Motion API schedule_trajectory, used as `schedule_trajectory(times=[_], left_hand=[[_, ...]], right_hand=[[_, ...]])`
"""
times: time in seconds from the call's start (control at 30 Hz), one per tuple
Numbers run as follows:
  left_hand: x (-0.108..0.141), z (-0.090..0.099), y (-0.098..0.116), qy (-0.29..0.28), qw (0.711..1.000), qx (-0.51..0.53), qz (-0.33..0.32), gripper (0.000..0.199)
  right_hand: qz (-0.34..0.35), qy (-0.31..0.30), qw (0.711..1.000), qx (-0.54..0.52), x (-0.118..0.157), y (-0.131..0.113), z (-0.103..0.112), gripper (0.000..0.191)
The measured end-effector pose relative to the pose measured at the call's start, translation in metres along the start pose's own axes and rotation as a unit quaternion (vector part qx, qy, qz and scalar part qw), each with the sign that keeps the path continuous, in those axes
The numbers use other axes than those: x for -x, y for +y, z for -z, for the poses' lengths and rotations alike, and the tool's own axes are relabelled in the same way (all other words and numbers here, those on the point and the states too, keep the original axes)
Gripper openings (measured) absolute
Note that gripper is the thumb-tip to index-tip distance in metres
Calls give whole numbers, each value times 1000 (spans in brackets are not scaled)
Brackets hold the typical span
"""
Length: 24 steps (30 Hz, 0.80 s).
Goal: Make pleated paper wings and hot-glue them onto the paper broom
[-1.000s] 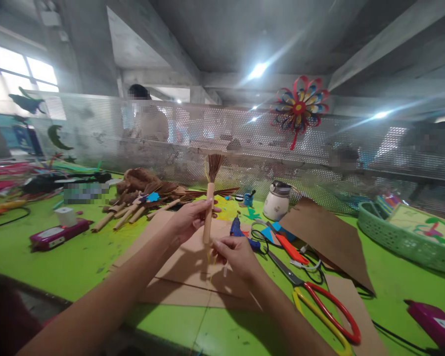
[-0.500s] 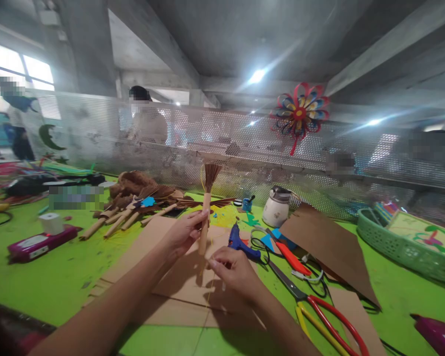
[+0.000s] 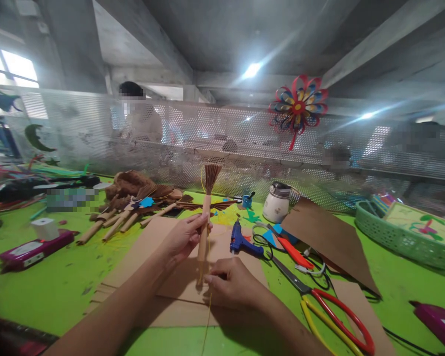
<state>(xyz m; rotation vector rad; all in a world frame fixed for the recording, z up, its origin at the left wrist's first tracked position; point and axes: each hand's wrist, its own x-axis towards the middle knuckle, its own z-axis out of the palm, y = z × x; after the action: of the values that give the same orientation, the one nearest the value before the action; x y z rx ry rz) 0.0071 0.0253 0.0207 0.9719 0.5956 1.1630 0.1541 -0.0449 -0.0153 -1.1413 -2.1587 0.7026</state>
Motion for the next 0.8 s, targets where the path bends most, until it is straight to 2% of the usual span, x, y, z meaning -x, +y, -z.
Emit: schedule_trajectory(times=[0.2, 0.33, 0.43, 0.63, 0.8], left_hand=[[0, -1, 0, -14, 999, 11, -37, 26], [4, -4, 2, -22, 999, -1, -35, 26], [6, -6, 2, -30, 999, -15, -32, 25], [5, -5, -2, -23, 998, -49, -29, 27], [4, -4, -2, -12, 997, -69, -33, 28]], right_hand=[[20, -33, 998, 41, 5, 3, 16, 20], [-9, 62, 996, 66, 2, 5, 29, 28], [-35, 125, 991, 35, -3, 13, 33, 33], [-46, 184, 982, -2, -9, 31, 31, 32], [-60, 216, 974, -38, -8, 32, 36, 33]])
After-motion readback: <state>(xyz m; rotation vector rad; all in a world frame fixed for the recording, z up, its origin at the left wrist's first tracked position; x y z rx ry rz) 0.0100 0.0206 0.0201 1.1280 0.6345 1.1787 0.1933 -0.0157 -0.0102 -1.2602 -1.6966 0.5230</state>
